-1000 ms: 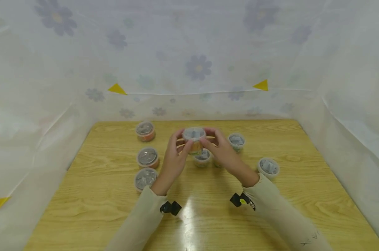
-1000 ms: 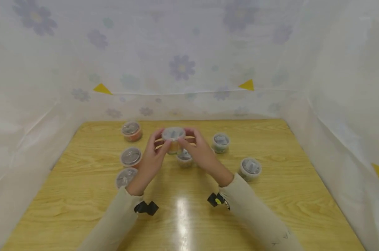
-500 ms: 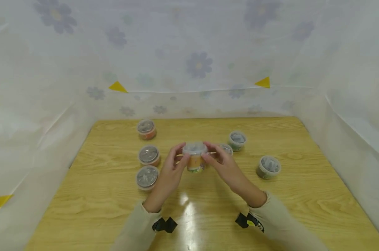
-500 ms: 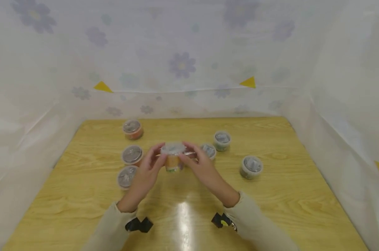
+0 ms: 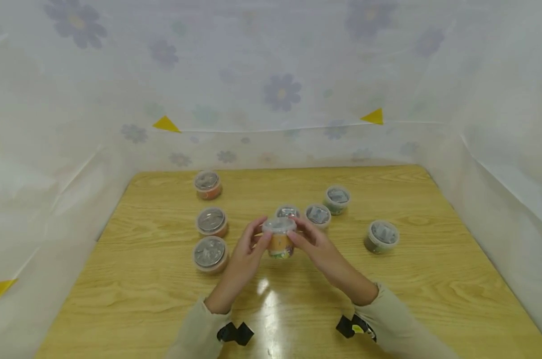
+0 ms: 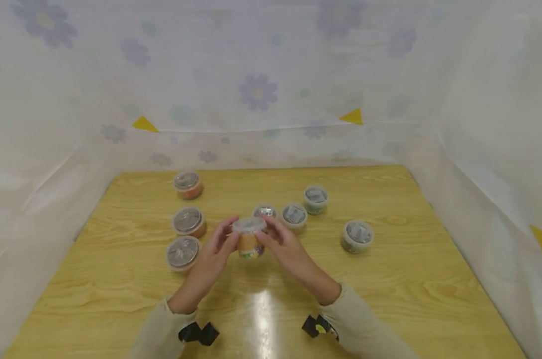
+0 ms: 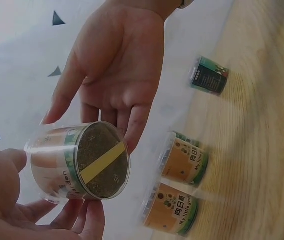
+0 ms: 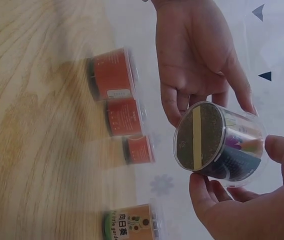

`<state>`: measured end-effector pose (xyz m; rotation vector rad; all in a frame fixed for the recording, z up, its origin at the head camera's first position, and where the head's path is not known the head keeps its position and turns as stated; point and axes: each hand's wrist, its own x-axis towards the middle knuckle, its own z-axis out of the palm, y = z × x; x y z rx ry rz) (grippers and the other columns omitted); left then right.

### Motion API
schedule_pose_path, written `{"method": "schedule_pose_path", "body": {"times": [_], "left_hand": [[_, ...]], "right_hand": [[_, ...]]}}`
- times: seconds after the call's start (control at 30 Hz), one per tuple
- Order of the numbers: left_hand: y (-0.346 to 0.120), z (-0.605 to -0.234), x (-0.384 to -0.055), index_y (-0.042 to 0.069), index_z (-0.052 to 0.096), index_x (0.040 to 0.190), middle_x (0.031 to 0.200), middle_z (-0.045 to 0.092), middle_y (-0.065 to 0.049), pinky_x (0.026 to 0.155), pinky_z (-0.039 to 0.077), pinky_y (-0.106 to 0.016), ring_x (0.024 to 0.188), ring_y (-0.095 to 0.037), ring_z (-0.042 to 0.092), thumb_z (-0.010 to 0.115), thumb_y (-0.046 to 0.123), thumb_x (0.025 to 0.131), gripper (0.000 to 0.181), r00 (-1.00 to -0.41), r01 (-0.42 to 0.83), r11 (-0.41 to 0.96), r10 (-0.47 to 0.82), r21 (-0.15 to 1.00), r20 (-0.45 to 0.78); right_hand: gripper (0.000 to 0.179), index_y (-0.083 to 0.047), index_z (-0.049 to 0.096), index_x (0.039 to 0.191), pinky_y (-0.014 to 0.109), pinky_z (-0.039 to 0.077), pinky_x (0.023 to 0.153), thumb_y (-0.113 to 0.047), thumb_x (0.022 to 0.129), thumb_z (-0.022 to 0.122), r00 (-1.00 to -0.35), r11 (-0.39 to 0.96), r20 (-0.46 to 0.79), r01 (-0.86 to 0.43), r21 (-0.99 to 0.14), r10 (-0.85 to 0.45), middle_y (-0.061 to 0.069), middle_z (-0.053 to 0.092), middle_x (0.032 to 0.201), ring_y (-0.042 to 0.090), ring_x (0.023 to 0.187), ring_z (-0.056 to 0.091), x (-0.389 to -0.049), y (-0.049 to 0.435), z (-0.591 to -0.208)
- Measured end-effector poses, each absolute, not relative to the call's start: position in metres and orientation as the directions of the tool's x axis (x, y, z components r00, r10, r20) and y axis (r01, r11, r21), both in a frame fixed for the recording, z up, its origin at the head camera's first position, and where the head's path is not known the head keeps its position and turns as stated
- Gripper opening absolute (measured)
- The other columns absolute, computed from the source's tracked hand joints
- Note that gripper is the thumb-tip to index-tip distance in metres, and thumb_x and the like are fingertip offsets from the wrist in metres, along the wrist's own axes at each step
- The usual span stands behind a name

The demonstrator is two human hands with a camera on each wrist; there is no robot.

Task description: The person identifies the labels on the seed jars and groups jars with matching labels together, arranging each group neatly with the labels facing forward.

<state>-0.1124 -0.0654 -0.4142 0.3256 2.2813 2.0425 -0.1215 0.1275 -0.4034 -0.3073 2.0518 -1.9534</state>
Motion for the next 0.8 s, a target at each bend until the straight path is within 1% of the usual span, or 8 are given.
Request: {"method": "schedule_pose_path", "body": {"times": [0.13, 0.27, 0.4, 0.6, 0.8], "left_hand": [[-0.0668, -0.4179, -0.1122, 0.011, 0.037, 0.139, 0.131, 0.047, -0.016, 0.093, 0.043, -0.043, 0.115, -0.028, 0.049, 0.046, 0.028, 0.099, 0.044, -0.968, 0.106, 0.064, 0.234, 0.992, 0.089], [-0.0677, -0.4182, -0.1108, 0.013, 0.034, 0.14, 0.134, 0.045, -0.017, 0.097, 0.04, -0.041, 0.12, -0.029, 0.047, 0.045, 0.029, 0.099, 0.044, -0.962, 0.08, 0.039, 0.263, 0.996, 0.067], [-0.0672, -0.4176, -0.1098, 0.014, 0.033, 0.14, 0.135, 0.044, -0.016, 0.098, 0.039, -0.041, 0.121, -0.029, 0.046, 0.044, 0.031, 0.099, 0.045, -0.963, 0.062, 0.032, 0.265, 0.998, 0.051], [-0.0662, -0.4175, -0.1075, 0.011, 0.033, 0.139, 0.134, 0.043, -0.017, 0.097, 0.041, -0.04, 0.12, -0.03, 0.046, 0.045, 0.028, 0.1, 0.045, -0.966, 0.053, 0.006, 0.254, 0.999, 0.05], [-0.0663, -0.4172, -0.1041, 0.013, 0.033, 0.139, 0.132, 0.044, -0.015, 0.094, 0.043, -0.039, 0.117, -0.027, 0.049, 0.045, 0.032, 0.099, 0.046, -0.97, 0.051, 0.028, 0.24, 0.998, 0.043]], "right_hand": [[0.056, -0.011, 0.034, 0.143, 0.04, 0.038, 0.099, -0.029, 0.094, 0.056, -0.939, 0.069, -0.083, 0.064, -0.996, -0.334, 0.013, 0.049, 0.13, 0.025, 0.118, 0.047, -0.1182, 0.1269, -0.4049], [0.057, -0.012, 0.032, 0.144, 0.041, 0.038, 0.098, -0.028, 0.095, 0.055, -0.935, 0.055, -0.081, 0.066, -0.996, -0.345, 0.013, 0.049, 0.13, 0.025, 0.118, 0.047, -0.1174, 0.1257, -0.406], [0.056, -0.012, 0.032, 0.143, 0.041, 0.039, 0.098, -0.028, 0.095, 0.055, -0.936, 0.052, -0.079, 0.065, -0.997, -0.343, 0.013, 0.049, 0.13, 0.024, 0.118, 0.047, -0.1175, 0.1248, -0.4064], [0.054, -0.012, 0.035, 0.142, 0.041, 0.039, 0.098, -0.028, 0.095, 0.055, -0.935, 0.056, -0.085, 0.07, -0.996, -0.343, 0.013, 0.048, 0.13, 0.024, 0.117, 0.047, -0.1177, 0.1246, -0.408], [0.053, -0.01, 0.035, 0.141, 0.037, 0.041, 0.096, -0.025, 0.095, 0.055, -0.933, 0.037, -0.087, 0.079, -0.996, -0.348, 0.014, 0.047, 0.13, 0.025, 0.115, 0.048, -0.117, 0.1242, -0.4095]]}}
